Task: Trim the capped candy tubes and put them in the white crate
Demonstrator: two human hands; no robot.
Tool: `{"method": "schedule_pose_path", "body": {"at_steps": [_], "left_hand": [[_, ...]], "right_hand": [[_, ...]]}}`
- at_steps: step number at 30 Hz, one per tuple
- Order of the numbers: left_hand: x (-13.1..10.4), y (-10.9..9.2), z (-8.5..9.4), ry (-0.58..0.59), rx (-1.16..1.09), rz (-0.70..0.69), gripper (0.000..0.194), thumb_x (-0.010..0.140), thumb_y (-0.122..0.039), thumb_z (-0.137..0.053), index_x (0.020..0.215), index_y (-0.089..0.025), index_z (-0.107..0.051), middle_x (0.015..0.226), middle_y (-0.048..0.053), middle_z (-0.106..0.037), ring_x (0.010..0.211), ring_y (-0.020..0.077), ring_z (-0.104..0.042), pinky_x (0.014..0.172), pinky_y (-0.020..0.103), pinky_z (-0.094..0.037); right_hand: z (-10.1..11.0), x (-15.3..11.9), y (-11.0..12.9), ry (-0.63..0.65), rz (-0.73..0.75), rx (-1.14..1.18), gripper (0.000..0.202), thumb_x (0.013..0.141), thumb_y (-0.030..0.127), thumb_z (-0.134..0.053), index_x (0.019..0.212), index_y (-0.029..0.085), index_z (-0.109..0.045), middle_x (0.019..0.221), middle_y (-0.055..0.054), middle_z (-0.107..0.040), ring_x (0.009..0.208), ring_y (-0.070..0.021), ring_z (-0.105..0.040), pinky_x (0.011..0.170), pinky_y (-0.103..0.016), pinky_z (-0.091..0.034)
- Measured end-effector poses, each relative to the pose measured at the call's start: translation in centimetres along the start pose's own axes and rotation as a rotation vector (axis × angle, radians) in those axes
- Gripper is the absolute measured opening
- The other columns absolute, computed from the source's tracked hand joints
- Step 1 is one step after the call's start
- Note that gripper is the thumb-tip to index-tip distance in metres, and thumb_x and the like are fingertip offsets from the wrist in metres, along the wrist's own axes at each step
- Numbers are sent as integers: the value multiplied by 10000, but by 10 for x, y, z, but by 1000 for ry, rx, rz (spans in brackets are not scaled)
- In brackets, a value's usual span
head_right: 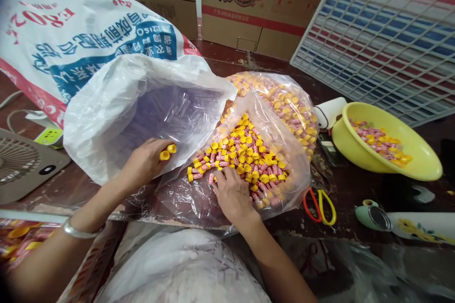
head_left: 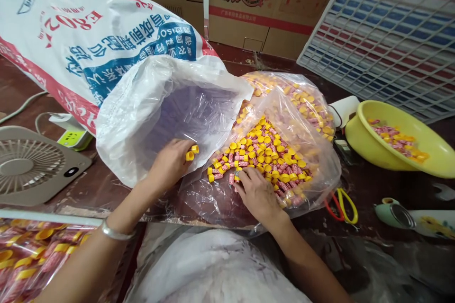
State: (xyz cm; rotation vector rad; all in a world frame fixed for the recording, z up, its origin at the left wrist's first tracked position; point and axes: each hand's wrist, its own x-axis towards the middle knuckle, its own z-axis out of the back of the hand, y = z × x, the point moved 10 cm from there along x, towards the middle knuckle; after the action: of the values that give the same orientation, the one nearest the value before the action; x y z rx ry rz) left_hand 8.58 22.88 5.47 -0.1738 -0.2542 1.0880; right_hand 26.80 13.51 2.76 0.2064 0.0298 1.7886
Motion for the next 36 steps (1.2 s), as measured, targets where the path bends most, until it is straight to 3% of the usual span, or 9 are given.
{"method": "schedule_pose_path", "body": {"at_steps": [4,9,13,16,23,26,29,32,36], "left_hand": [[-34,-8,12,-58,-584,170,297,865,-428,-640,1057,-202,-667,939,26,-726,811,197,-642,724,271,-469],[-69,-50,-32,193,-1086,276,292,802,-446,-710,822,-164,-633,691,-26,-573,634,130,-489,586,230,-373],[-80,-68,-63,272,-1259,327,326,776,-433,-742,737,-156,-575,645,-44,-471,605,108,-393,562,225,-306],[-81,-77,-72,299,-1372,340,348,760,-449,-765,787,-145,-597,657,-45,-461,608,104,-377,564,228,-293],[-81,-82,-70,264,-1595,408,347,734,-425,-809,851,-131,-666,741,-11,-589,678,122,-476,640,229,-375],[-83,-78,-73,199,-1688,474,334,711,-405,-835,842,-135,-689,778,5,-640,719,136,-531,685,236,-418],[-87,-70,-80,131,-1760,598,346,671,-406,-863,786,-124,-700,777,33,-673,728,157,-577,708,258,-456],[-90,-70,-86,129,-1823,685,365,619,-394,-897,731,-116,-687,724,37,-673,686,156,-590,697,268,-479],[-92,-82,-83,210,-1854,631,366,647,-398,-883,820,-131,-702,749,32,-687,705,164,-618,720,280,-502]], "right_hand": [[-6,-5,5,12,55,7,101,891,179,-700,925,194,-606,974,-65,-653,932,-245,-625,745,-342,-508],[6,-8,-8,-117,-11,267,108,909,204,-676,861,196,-580,856,-58,-680,817,-227,-666,704,-322,-525],[17,-15,-27,-295,-179,851,171,957,368,-626,1019,211,-597,934,-58,-740,838,-204,-718,773,-323,-577],[18,-16,-15,-257,-172,1007,223,951,409,-625,1054,213,-642,933,-55,-751,873,-208,-722,812,-336,-585],[42,-18,5,-317,-38,777,250,960,356,-604,762,206,-625,694,1,-657,635,-153,-630,628,-259,-522],[43,-15,18,-220,82,802,238,961,435,-603,927,205,-649,831,-28,-702,777,-183,-678,731,-292,-559],[39,-16,37,-122,220,737,518,827,541,-740,1176,190,-588,1101,-103,-689,1070,-266,-655,931,-407,-553],[34,-21,46,-186,240,599,738,709,493,-847,1279,184,-494,1216,-149,-632,1192,-322,-588,1010,-501,-514],[37,-29,50,-300,250,535,658,708,474,-842,1182,182,-490,1127,-145,-641,1133,-334,-602,994,-522,-512]]}}
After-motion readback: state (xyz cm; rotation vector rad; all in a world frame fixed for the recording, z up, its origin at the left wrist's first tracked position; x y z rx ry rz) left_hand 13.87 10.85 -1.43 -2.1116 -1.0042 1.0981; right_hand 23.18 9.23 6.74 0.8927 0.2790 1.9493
